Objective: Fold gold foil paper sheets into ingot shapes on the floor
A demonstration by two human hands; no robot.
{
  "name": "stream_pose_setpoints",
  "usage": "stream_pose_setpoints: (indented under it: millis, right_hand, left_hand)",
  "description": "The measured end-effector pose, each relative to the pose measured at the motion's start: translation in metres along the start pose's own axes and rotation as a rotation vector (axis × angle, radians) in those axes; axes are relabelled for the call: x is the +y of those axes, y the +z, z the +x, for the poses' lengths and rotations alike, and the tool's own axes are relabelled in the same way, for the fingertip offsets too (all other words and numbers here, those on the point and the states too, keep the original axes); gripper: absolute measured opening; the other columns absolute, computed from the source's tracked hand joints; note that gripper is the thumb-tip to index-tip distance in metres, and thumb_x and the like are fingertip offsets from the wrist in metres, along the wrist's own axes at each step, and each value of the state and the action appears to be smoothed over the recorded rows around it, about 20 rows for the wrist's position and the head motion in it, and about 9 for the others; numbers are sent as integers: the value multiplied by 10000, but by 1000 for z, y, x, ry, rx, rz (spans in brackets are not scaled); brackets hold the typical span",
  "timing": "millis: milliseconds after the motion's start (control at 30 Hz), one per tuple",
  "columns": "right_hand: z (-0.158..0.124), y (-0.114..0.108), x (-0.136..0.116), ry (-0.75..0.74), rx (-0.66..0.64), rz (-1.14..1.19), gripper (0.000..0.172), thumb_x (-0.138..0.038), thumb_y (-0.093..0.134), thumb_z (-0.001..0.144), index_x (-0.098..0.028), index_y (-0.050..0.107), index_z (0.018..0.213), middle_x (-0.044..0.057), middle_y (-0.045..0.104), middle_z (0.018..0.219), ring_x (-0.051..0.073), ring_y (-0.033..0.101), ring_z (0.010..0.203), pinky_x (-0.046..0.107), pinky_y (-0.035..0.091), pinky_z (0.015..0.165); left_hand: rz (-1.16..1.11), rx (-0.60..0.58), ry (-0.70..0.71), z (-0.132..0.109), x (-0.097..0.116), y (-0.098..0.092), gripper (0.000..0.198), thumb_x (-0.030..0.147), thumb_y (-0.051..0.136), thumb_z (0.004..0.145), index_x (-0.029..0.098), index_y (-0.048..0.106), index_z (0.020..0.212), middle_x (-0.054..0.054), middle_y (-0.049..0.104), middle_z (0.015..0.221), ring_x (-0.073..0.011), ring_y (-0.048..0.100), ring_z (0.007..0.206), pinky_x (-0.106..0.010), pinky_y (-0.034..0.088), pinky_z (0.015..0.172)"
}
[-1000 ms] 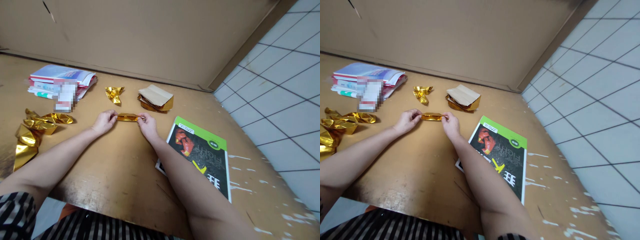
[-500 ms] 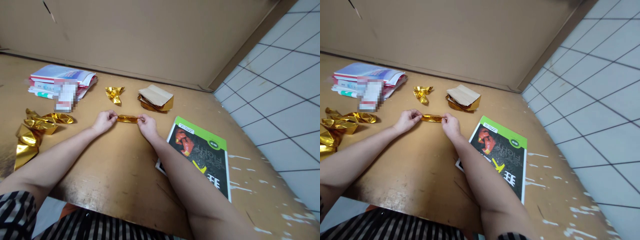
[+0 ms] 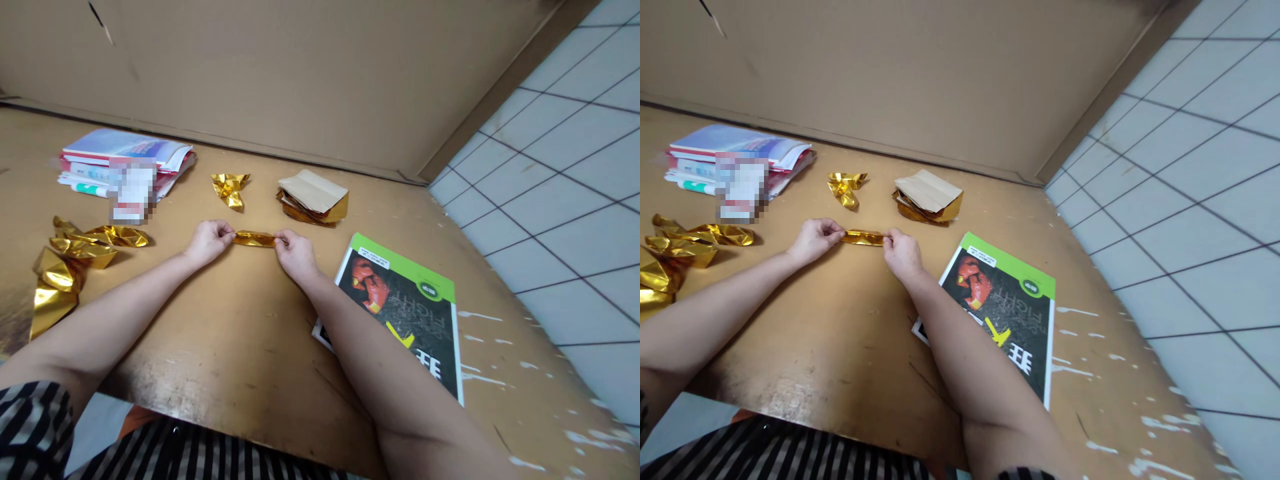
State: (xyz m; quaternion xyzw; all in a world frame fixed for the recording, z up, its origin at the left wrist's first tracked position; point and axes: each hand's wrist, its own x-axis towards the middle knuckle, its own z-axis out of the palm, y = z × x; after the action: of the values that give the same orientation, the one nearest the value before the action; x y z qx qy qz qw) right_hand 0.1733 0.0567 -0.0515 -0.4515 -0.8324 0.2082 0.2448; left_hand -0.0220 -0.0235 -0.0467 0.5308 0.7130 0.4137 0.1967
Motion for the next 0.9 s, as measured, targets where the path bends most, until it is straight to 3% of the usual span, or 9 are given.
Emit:
stream_pose_setpoints:
  millis: [200,633,900]
  right_hand:
    - [-1,-2,-2,12,-2,-7,217,-193,509,838,-211,712,915,50,741,813,193,671,720,296,517,705]
    - [0,7,0,149,-13,379,154,-119,525,723,-189,661,721,-17,630,548,143,617,518,219,426,475]
    - [0,5,-7,213,-18,473,138,-104,514,691,-198,611,663,-44,572,491,118,562,462,203,390,446]
  left_hand:
    - [-9,10,13,1,-2,1,94,241,626,697,176,660,638,3,660,602,-143,568,565,-253,430,585]
    - [-85,19,9,0,-1,1,124,218,635,670,180,598,557,18,618,555,-136,552,558,-254,425,586]
    - [-137,18,-20,2,-4,3,134,203,648,659,176,580,547,28,592,536,-126,526,537,-246,391,561]
